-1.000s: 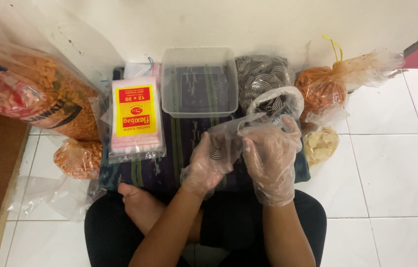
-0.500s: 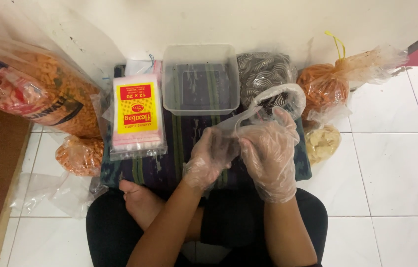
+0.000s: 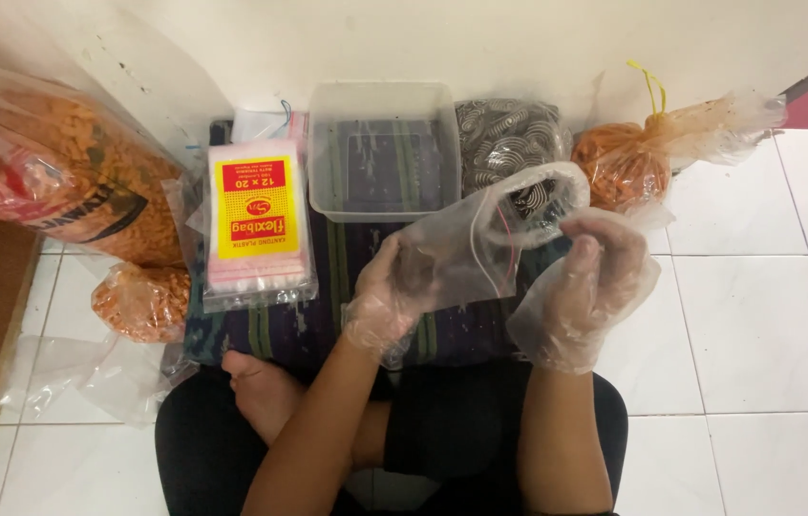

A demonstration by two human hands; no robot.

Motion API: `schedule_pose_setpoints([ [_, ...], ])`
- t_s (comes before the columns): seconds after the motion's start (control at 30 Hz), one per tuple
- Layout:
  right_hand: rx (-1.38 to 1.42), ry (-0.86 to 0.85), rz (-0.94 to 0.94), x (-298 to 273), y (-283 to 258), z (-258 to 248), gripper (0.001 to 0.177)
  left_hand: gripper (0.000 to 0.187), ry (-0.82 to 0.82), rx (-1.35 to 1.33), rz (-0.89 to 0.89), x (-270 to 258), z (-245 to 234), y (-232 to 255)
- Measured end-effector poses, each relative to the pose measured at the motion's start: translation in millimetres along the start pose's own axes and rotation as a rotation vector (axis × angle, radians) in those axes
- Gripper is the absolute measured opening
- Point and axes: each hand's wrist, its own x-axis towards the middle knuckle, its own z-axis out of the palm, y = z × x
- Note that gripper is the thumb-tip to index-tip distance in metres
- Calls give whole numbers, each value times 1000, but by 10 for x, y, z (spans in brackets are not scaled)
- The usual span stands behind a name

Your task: Manually packing small snack coils into plastic bags while sitting on the floor.

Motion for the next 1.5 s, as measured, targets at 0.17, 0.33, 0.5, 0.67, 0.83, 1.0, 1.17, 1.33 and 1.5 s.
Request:
schedule_pose_setpoints([
  [0.17, -150, -283, 298, -265, 329, -121, 11, 27, 803, 27, -429, 231, 355, 307],
  [0.33, -323, -413, 385, -369, 378, -35, 29, 15, 801, 504, -298, 289, 760, 555],
  [0.5, -356, -416, 290, -390, 393, 69, 28, 20, 1118, 217, -75, 300, 515, 483],
  [0.67, -344, -404, 266, -457, 593, 65, 14, 32, 790, 422, -112, 63, 108, 327],
  [0.83, -300, -388, 312, -526, 650, 71, 7, 31, 663, 485, -130, 37, 40, 287],
  [1.0, -326, -260, 325, -470, 458, 174, 5, 54, 365, 829, 267, 46, -283, 261],
  [1.17, -296, -144, 404, -634, 697, 105, 7, 61, 5, 1206, 602, 56, -196, 220],
  [1.33, -288, -73, 502, -754, 858, 34, 9, 50, 102, 1174, 487, 32, -129, 208],
  [1.5, -175, 48, 696, -760, 861, 44, 8, 91, -128, 1499, 788, 40, -448, 279],
])
